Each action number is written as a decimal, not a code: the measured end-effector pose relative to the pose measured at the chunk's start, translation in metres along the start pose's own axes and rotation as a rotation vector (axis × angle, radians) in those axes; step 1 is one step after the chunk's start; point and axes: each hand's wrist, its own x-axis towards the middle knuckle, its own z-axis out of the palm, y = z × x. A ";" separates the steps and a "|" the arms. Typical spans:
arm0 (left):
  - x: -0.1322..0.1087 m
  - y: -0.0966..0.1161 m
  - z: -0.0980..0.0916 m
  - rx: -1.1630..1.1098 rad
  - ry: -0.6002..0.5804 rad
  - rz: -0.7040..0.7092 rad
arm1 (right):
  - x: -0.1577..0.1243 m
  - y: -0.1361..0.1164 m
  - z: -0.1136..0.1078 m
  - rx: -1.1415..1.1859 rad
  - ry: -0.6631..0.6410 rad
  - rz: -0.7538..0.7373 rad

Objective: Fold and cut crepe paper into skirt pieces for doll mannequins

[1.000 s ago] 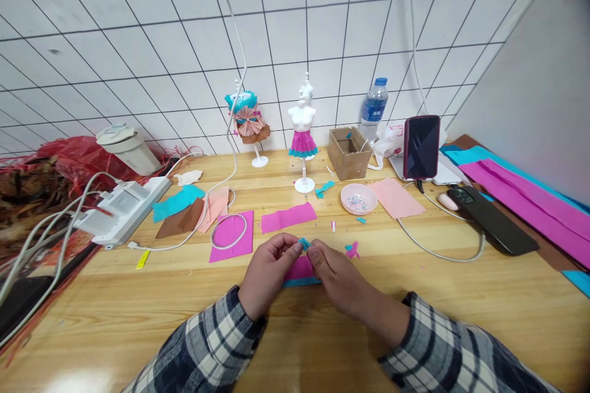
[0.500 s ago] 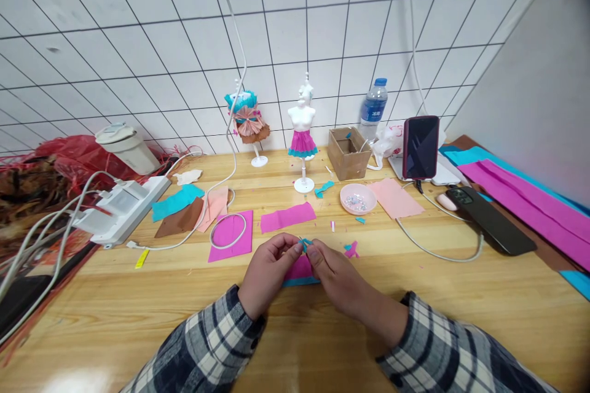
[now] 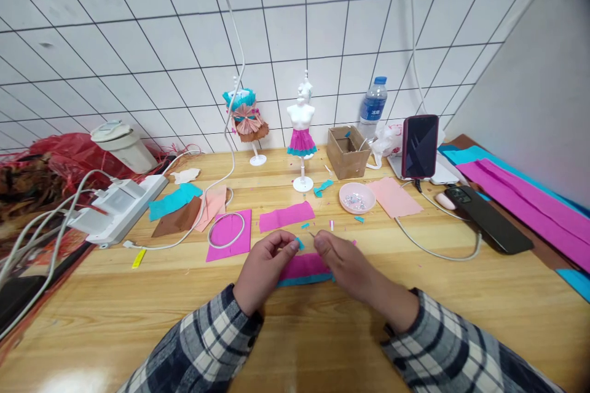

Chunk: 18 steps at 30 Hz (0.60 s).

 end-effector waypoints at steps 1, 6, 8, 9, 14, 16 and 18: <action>0.003 -0.001 -0.007 0.029 0.010 0.014 | 0.002 0.004 -0.012 -0.073 -0.006 0.004; 0.018 -0.010 -0.041 0.222 0.125 0.104 | 0.003 0.034 -0.066 -0.491 -0.033 0.070; 0.021 -0.013 -0.047 0.354 0.139 0.137 | -0.001 0.044 -0.074 -0.544 -0.053 0.094; 0.021 -0.014 -0.049 0.445 0.140 0.163 | -0.003 0.046 -0.075 -0.570 -0.059 0.091; 0.024 -0.020 -0.054 0.862 0.190 0.319 | -0.003 0.030 -0.066 -0.814 0.087 -0.021; 0.026 -0.022 -0.057 0.941 0.184 0.363 | 0.007 0.017 -0.058 -0.842 0.100 -0.062; 0.027 -0.023 -0.059 1.003 0.172 0.396 | 0.023 0.007 -0.045 -0.800 0.018 -0.137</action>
